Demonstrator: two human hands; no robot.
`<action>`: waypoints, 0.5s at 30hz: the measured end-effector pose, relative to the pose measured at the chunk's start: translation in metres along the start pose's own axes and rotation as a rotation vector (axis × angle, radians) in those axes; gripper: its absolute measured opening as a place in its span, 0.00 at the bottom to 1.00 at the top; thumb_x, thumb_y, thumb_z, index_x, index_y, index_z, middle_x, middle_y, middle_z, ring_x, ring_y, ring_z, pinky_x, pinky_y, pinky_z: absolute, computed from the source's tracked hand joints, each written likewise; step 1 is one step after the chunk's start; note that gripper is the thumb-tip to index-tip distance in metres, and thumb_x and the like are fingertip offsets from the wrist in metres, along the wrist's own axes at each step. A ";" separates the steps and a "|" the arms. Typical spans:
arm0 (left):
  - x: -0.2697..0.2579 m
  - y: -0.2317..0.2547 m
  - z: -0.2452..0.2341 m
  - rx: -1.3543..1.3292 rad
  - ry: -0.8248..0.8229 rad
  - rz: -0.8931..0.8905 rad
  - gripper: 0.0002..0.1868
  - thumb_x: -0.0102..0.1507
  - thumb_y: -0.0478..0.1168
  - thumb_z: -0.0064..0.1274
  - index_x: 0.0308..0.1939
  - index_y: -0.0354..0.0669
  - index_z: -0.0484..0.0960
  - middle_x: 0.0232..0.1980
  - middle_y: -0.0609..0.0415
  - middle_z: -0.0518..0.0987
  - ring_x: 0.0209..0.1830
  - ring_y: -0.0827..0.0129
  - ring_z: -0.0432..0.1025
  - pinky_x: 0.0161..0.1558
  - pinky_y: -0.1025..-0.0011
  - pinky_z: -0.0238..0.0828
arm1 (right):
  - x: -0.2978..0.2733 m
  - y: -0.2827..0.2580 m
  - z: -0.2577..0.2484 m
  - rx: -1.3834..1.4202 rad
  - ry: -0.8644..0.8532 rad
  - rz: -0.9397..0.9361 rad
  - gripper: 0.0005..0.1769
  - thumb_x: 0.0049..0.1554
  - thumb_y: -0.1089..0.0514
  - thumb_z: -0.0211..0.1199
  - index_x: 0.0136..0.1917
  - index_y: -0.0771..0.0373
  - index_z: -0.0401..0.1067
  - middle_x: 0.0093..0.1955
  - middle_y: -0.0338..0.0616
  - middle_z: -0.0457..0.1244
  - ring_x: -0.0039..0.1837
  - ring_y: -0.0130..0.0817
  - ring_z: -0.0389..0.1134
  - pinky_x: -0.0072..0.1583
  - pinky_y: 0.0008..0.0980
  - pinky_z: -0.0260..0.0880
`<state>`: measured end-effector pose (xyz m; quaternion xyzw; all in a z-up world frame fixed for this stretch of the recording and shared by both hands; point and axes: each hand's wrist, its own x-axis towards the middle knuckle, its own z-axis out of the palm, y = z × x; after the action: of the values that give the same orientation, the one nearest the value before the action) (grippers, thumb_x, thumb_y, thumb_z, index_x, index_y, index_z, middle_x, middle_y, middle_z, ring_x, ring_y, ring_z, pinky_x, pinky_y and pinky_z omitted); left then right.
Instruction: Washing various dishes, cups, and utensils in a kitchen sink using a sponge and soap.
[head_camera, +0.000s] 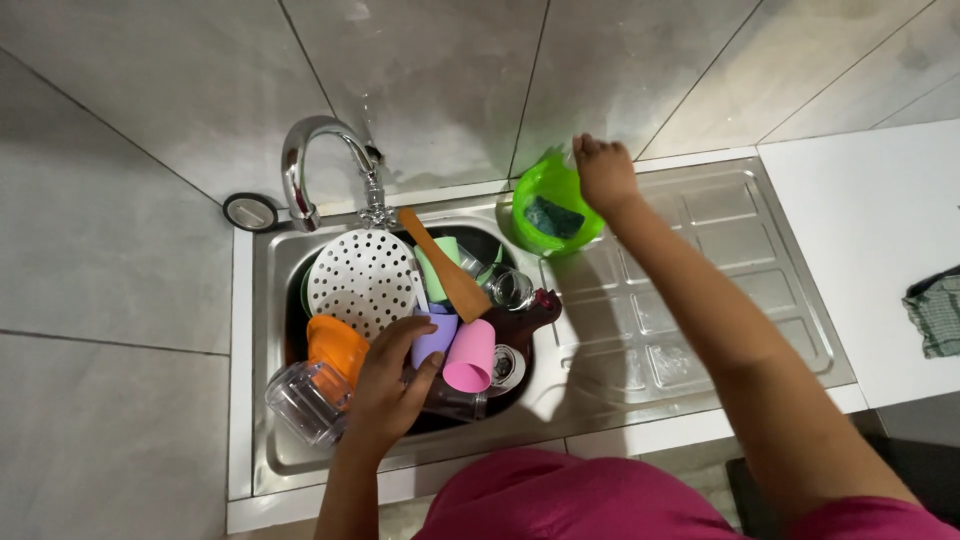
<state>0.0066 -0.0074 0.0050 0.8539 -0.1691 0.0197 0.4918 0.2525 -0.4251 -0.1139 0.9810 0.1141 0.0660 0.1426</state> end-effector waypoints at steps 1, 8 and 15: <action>0.001 0.001 0.002 -0.001 0.000 -0.001 0.17 0.63 0.41 0.57 0.54 0.40 0.78 0.61 0.45 0.79 0.61 0.52 0.74 0.59 0.61 0.70 | -0.001 -0.002 0.010 0.000 -0.001 -0.001 0.29 0.62 0.62 0.50 0.76 0.65 0.61 0.72 0.49 0.62 0.72 0.41 0.64 0.67 0.43 0.64; 0.006 0.006 0.008 0.032 0.008 0.085 0.17 0.63 0.40 0.57 0.55 0.38 0.78 0.59 0.44 0.79 0.59 0.51 0.75 0.59 0.59 0.70 | -0.002 -0.001 0.012 -0.045 0.166 0.025 0.31 0.57 0.62 0.51 0.75 0.65 0.61 0.72 0.50 0.61 0.70 0.41 0.65 0.64 0.44 0.64; 0.015 0.007 0.014 -0.003 -0.009 0.019 0.18 0.63 0.41 0.56 0.55 0.39 0.77 0.60 0.44 0.79 0.58 0.52 0.75 0.53 0.62 0.75 | -0.011 -0.007 0.008 0.153 0.122 0.089 0.38 0.53 0.65 0.51 0.77 0.70 0.59 0.76 0.58 0.58 0.57 0.47 0.69 0.57 0.44 0.68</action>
<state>0.0171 -0.0261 0.0066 0.8515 -0.1795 0.0205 0.4922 0.2414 -0.4230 -0.1247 0.9872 0.0836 0.1229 0.0572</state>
